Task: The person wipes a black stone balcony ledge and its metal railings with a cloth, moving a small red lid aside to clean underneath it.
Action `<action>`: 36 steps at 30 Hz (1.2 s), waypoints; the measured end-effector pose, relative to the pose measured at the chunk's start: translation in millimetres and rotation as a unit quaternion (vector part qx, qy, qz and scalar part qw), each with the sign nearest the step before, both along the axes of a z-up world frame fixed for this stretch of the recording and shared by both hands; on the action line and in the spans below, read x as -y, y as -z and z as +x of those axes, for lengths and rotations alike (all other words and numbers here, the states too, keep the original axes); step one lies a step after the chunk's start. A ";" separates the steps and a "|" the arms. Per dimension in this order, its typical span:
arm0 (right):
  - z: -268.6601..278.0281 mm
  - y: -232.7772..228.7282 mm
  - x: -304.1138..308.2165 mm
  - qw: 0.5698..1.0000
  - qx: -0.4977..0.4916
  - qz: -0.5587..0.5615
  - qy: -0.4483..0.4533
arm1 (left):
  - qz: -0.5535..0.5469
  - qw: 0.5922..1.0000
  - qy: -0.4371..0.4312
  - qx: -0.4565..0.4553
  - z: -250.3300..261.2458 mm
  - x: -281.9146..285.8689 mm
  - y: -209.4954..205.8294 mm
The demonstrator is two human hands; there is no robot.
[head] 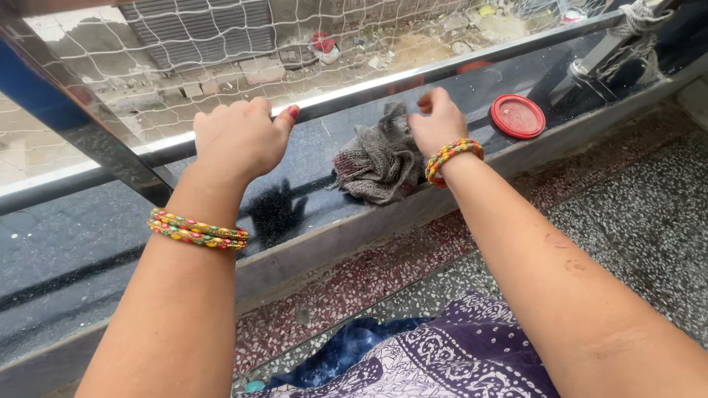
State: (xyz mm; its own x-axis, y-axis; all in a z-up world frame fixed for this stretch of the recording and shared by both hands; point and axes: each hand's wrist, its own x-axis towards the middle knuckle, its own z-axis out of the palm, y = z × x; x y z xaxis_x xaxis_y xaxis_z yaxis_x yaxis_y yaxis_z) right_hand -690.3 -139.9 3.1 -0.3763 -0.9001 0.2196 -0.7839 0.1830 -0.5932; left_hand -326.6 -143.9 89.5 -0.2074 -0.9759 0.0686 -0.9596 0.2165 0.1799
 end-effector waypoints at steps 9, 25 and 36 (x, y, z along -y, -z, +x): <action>155.9 24.6 -61.9 0.946 -0.212 0.035 -0.244 | -0.161 0.985 0.055 -0.031 -24.6 10.3 34.3; 67.6 34.6 -19.6 0.929 -0.208 -0.035 -0.303 | -0.040 0.992 0.006 0.119 -123.1 -7.1 -16.5; -51.8 23.2 4.6 0.973 -0.204 0.066 -0.090 | 0.017 0.969 -0.030 0.246 -169.4 26.0 -15.0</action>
State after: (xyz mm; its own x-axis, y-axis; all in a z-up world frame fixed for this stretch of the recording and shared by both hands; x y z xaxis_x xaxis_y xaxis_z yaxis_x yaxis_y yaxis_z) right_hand -742.2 -144.5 -20.1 -0.1159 -0.9738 0.1959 -0.9757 0.0747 -0.2060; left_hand -496.0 -169.9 104.5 -0.1507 -0.9870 -0.0561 -0.9413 0.1606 -0.2969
